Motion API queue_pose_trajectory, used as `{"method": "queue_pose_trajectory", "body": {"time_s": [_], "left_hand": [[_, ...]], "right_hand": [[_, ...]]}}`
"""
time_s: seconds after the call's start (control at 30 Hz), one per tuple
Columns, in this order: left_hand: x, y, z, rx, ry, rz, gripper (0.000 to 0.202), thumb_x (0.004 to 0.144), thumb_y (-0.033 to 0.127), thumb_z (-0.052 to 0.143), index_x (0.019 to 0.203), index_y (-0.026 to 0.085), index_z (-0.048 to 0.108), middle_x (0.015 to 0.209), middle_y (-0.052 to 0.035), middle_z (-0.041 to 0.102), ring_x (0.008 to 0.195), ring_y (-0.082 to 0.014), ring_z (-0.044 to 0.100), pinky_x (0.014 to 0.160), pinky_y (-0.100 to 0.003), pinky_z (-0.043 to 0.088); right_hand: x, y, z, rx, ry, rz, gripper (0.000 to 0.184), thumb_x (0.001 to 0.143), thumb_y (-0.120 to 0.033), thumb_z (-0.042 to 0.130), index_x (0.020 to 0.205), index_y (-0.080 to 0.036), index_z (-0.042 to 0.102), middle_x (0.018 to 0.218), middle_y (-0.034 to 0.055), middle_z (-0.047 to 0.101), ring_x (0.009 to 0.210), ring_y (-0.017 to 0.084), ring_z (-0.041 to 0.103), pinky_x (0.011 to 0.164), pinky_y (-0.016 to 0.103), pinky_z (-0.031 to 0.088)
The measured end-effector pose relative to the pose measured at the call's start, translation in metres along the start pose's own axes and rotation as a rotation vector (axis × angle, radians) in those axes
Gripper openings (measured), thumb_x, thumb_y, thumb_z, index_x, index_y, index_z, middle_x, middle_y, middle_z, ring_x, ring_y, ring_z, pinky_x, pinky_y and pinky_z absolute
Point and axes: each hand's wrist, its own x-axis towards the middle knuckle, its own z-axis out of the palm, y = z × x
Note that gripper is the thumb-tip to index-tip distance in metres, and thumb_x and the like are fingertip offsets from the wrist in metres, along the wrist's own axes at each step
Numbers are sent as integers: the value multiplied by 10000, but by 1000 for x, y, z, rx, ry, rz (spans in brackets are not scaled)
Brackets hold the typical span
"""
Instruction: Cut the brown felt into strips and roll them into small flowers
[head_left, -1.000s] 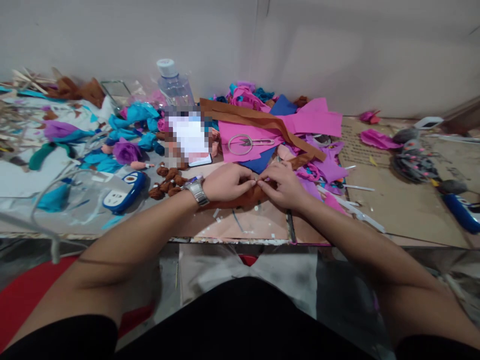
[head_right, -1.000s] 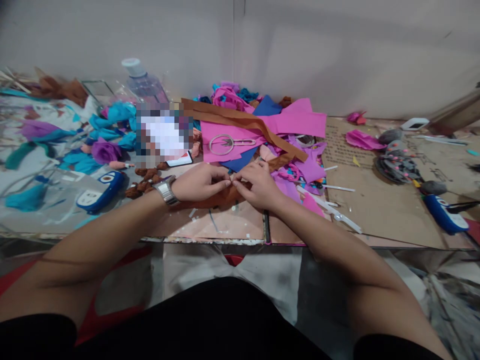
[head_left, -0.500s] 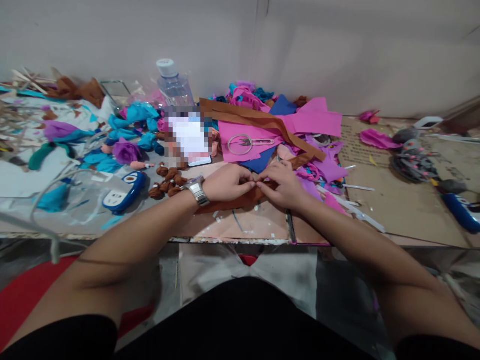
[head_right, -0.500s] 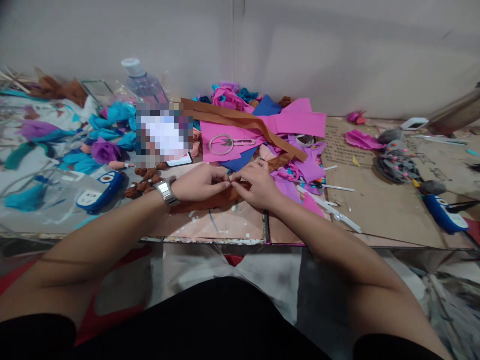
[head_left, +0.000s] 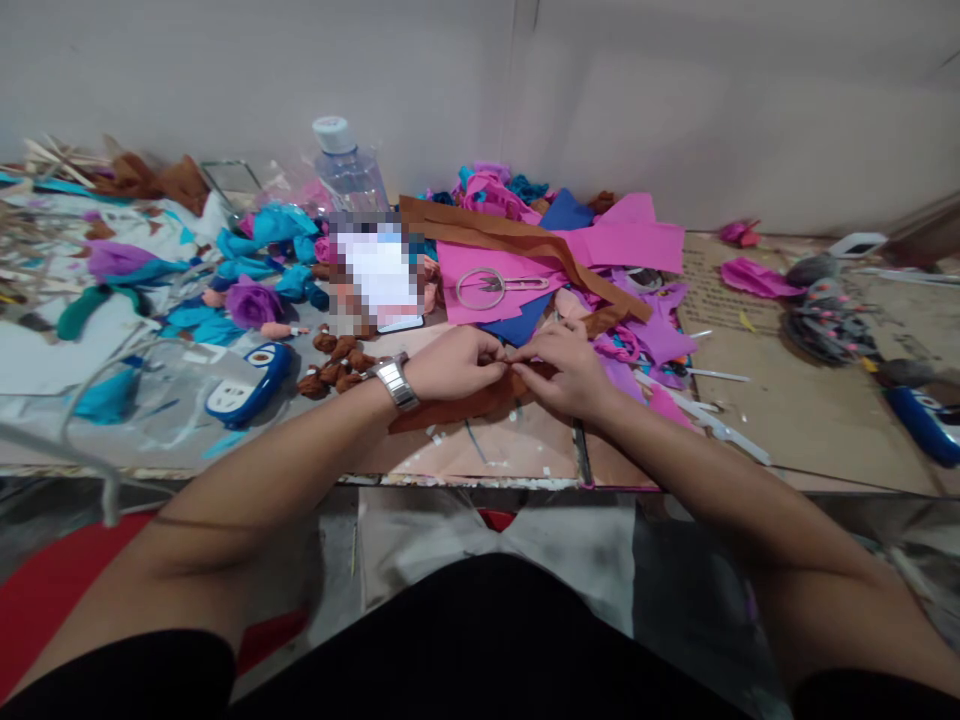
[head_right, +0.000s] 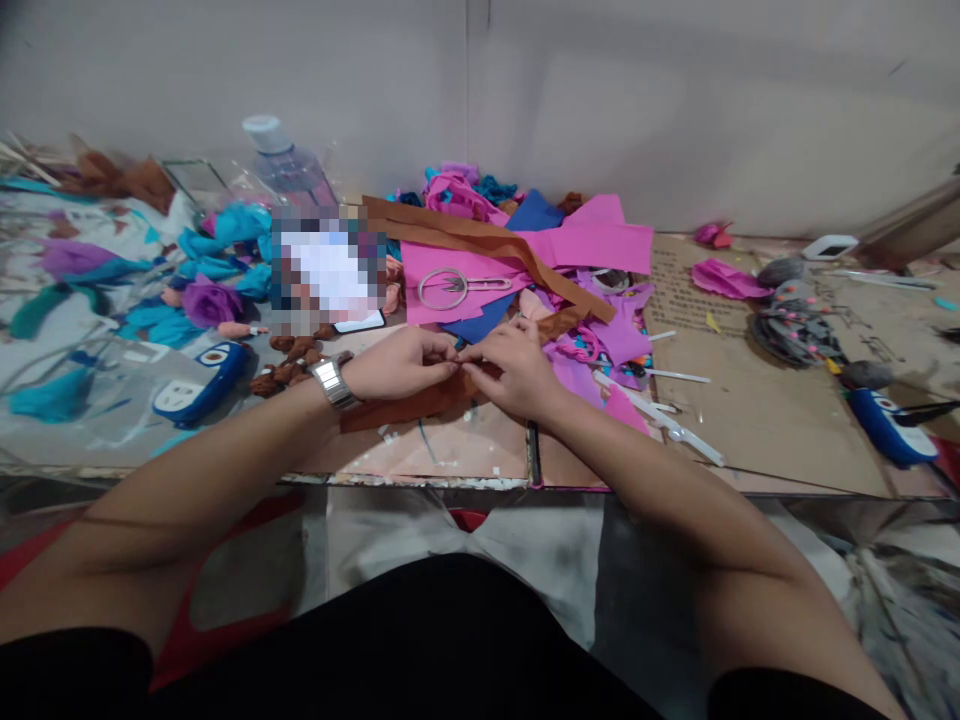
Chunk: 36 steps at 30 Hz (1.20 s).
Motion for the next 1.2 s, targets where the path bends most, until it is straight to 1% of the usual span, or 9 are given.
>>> {"method": "queue_pose_trajectory", "body": {"time_s": [0.13, 0.33, 0.47, 0.6, 0.77, 0.97, 1.03, 1.13, 1.2], "left_hand": [[0, -1, 0, -5, -1, -15, 212, 881, 312, 545, 786, 162, 662, 728, 11, 638, 668, -129, 517, 664, -277, 356], [0, 0, -2, -30, -21, 1, 147, 832, 253, 538, 808, 166, 653, 752, 16, 638, 700, -135, 534, 680, -267, 370], [1, 0, -2, -64, -43, 4, 151, 842, 256, 540, 812, 161, 654, 754, 16, 636, 702, -133, 522, 679, -260, 371], [2, -2, -2, -103, -59, 13, 210, 885, 316, 537, 799, 156, 641, 739, 12, 614, 703, -134, 500, 687, -263, 373], [3, -4, -2, -122, -47, 7, 400, 970, 475, 476, 788, 151, 625, 725, 11, 546, 706, -132, 451, 703, -270, 361], [4, -8, 1, -119, -50, 16, 444, 980, 512, 451, 835, 144, 654, 809, -13, 607, 772, -152, 500, 738, -276, 387], [4, -7, 1, -125, -51, 25, 405, 966, 480, 466, 828, 149, 654, 806, -16, 625, 772, -157, 516, 730, -276, 395], [4, -5, 1, -110, -59, 36, 241, 890, 363, 542, 809, 159, 642, 767, 0, 627, 728, -145, 521, 697, -263, 392], [3, -3, -1, -98, -67, 30, 181, 858, 311, 558, 801, 160, 639, 747, 12, 626, 695, -133, 511, 677, -257, 384]], "right_hand": [[0, 0, -1, 1, -2, -12, 94, 985, -275, 688, 1019, -259, 774, 953, 9, 832, 952, 235, 695, 1006, 485, 333], [1, -3, -1, 1, -1, -24, 107, 985, -267, 678, 1022, -266, 779, 977, 12, 839, 960, 239, 697, 1022, 498, 333], [1, -4, -2, 12, 14, -30, 108, 986, -278, 673, 1007, -265, 779, 963, 21, 837, 951, 239, 700, 1023, 503, 340], [1, -4, -3, 7, 11, -34, 99, 984, -283, 678, 993, -266, 775, 945, 21, 834, 947, 238, 704, 1026, 506, 340], [0, -4, -2, -7, 23, -56, 85, 990, -272, 678, 977, -259, 761, 936, 12, 828, 944, 230, 707, 1028, 506, 337], [0, -2, -1, -10, 16, -71, 70, 986, -263, 688, 992, -258, 758, 944, 7, 823, 952, 225, 711, 1032, 506, 334], [0, -1, -1, -13, 13, -66, 70, 983, -264, 690, 991, -264, 760, 953, 6, 826, 950, 226, 710, 1039, 509, 335], [-1, -2, -1, -10, 23, -63, 80, 983, -265, 691, 1004, -273, 767, 958, 4, 832, 953, 228, 710, 1036, 506, 340], [-1, -2, -1, -9, 35, -67, 86, 986, -262, 688, 1013, -269, 769, 951, 6, 831, 949, 227, 711, 1028, 501, 342]]}}
